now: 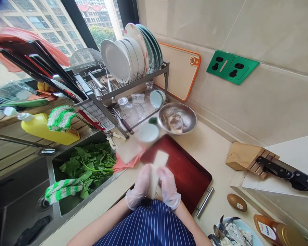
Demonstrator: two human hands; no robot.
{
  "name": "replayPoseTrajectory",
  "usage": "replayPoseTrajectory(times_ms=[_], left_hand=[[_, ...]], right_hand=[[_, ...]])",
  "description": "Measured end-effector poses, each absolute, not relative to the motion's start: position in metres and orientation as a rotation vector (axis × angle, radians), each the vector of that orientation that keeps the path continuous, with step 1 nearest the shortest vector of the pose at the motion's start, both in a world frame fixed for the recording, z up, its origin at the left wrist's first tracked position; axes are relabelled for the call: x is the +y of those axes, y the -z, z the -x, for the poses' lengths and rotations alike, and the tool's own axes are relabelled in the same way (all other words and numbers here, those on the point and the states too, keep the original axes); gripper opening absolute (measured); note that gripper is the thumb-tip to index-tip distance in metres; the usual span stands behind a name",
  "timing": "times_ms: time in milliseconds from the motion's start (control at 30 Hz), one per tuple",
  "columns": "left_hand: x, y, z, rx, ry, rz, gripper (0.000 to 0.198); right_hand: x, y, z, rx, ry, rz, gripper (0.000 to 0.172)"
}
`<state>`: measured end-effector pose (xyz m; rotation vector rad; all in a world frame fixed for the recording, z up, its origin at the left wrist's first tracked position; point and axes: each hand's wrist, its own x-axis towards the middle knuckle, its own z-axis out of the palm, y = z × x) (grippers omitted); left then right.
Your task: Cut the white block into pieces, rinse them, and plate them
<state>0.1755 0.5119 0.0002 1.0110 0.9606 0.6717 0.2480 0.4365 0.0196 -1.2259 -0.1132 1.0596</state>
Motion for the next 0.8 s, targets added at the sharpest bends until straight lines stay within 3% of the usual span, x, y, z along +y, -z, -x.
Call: replayPoseTrajectory(times_ms=[467, 800], left_hand=[[0.512, -0.009, -0.171, 0.933, -0.597, -1.002, 0.044], [0.520, -0.009, -0.174, 0.998, -0.611, -1.160, 0.042]], right_hand=[[0.438, -0.015, -0.253, -0.053, -1.160, 1.004, 0.028], [0.437, -0.012, -0.252, -0.277, -1.042, 1.293, 0.029]])
